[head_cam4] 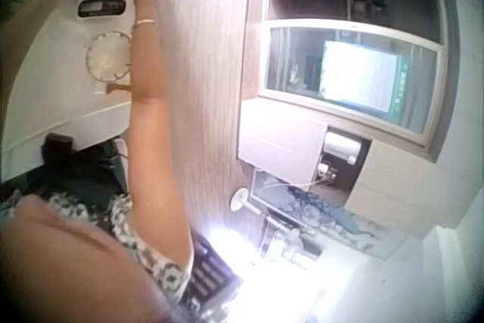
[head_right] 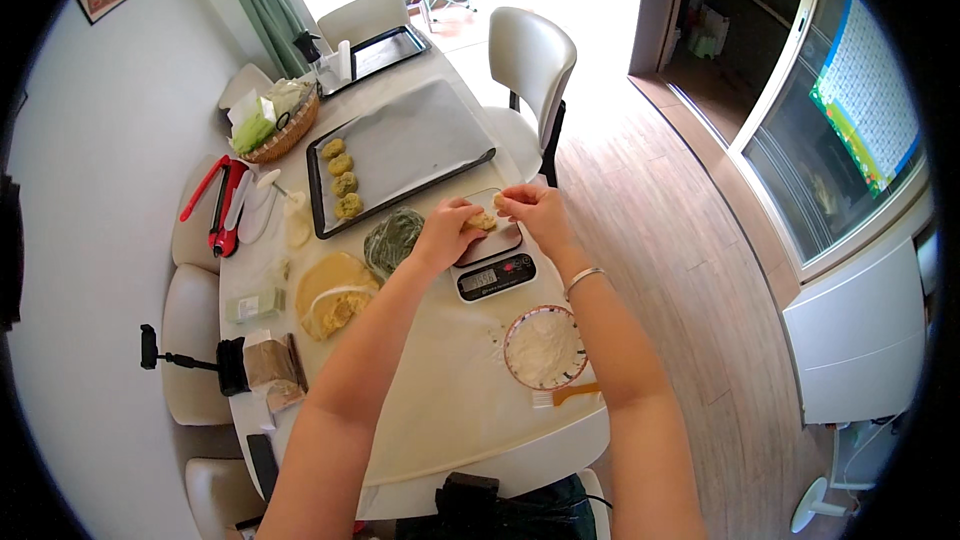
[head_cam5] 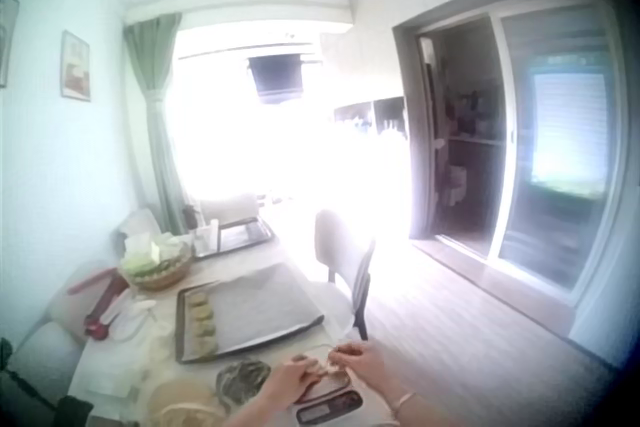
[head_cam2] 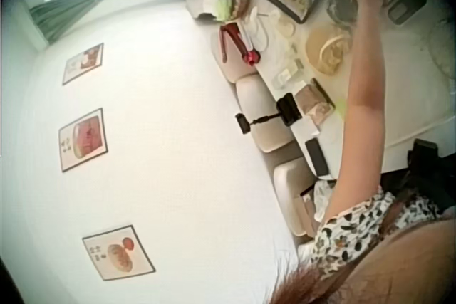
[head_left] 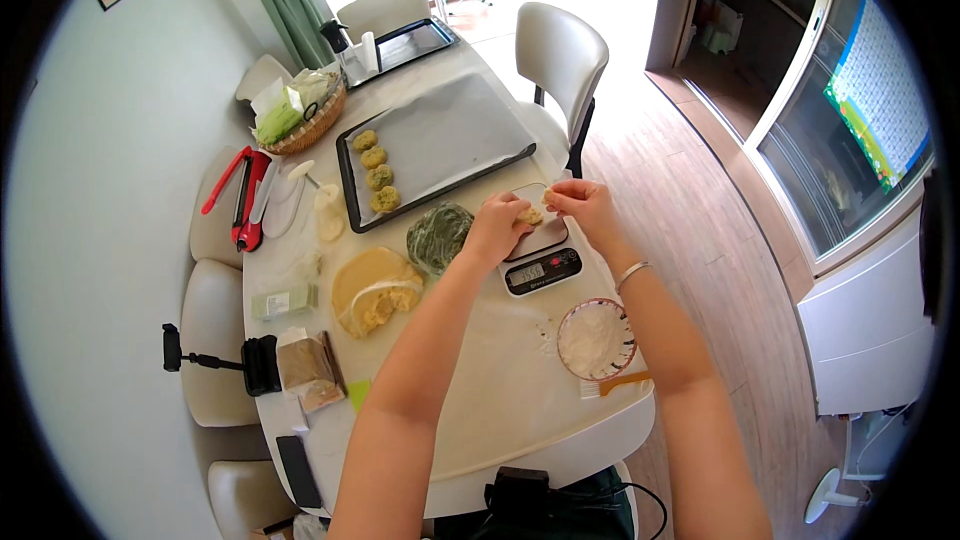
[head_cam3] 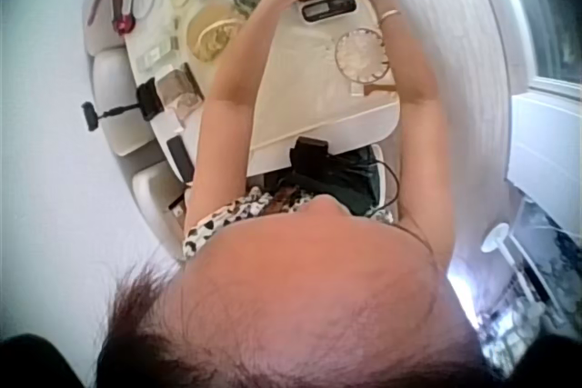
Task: The person prepares pieces of dough by hand, pulling a portion from a larger mass, weighing it on a scale, and rolling it into a small ball.
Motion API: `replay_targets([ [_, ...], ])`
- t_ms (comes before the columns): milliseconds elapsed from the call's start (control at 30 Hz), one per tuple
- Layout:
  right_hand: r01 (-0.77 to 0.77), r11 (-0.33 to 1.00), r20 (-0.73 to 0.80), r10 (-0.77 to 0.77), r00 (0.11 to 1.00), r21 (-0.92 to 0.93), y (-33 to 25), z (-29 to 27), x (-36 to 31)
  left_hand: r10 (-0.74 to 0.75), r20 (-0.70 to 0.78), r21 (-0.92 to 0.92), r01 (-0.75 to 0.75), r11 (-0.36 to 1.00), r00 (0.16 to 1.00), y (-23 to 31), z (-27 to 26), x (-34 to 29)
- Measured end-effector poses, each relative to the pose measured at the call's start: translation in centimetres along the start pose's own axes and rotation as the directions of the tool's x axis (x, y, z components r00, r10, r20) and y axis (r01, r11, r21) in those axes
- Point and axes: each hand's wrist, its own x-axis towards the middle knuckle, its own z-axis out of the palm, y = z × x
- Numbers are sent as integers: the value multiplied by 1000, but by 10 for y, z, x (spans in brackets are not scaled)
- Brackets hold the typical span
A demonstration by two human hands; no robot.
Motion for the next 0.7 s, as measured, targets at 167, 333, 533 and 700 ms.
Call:
replay_targets([
  [167, -35, 998, 89, 40, 995, -51, -27, 6, -5, 6, -142, 69, 4, 998, 990, 22, -7, 0],
  [333, 44, 991, 158, -24, 987, -128, -49, 17, -11, 99, -241, -107, -128, 986, 966, 35, -24, 2],
  [533, -17, 989, 164, 41, 986, -146, -51, 23, -9, 119, -339, -127, -170, 977, 933, 33, -35, -5],
  [700, -93, 994, 191, 101, 976, -49, -56, 28, -13, 151, -344, -66, -184, 981, 927, 38, -42, -10],
])
